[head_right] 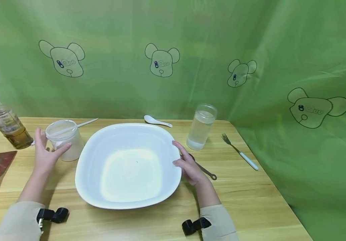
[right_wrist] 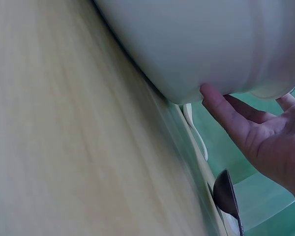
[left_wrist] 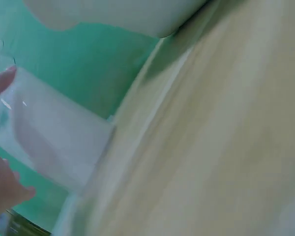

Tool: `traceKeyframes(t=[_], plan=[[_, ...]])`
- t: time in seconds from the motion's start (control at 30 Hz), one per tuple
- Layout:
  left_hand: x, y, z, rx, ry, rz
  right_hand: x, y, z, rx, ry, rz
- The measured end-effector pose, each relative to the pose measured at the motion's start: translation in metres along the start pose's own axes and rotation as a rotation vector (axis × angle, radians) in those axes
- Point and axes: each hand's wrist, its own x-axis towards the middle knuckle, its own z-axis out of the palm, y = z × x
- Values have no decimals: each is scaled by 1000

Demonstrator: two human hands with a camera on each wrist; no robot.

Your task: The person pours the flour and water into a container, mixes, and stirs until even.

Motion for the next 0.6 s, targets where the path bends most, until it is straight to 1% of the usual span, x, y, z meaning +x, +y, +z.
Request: traceKeyframes(t=[0.07,0.13,0.23,0.3,0.37,0.4,0.47,0.53,0.6], plan=[[-4,14,-2,5,10,42,0,-1,0,-6,5,7],[-9,30,-1,13,21,118,-1,-3,-1,-10,11,15],[-16,49,4,-9,26,250,-1,-7,-3,-26,11,10],[-22,58,8,-39,9,337,-1,-12,-4,-53,12,-4],[-26,64,13,-76,-30,382,-1,-19,-6,-97,19,-26],[-28,66,15,-96,-54,390,0,-23,-7,-118,26,-38],[-32,67,19,-125,-116,370,1,-32,-10,-156,45,-63],[-35,66,21,-109,-184,325,2,-40,-14,-202,78,-91],[-37,63,23,-67,-249,277,1,-48,-18,-243,115,-127]])
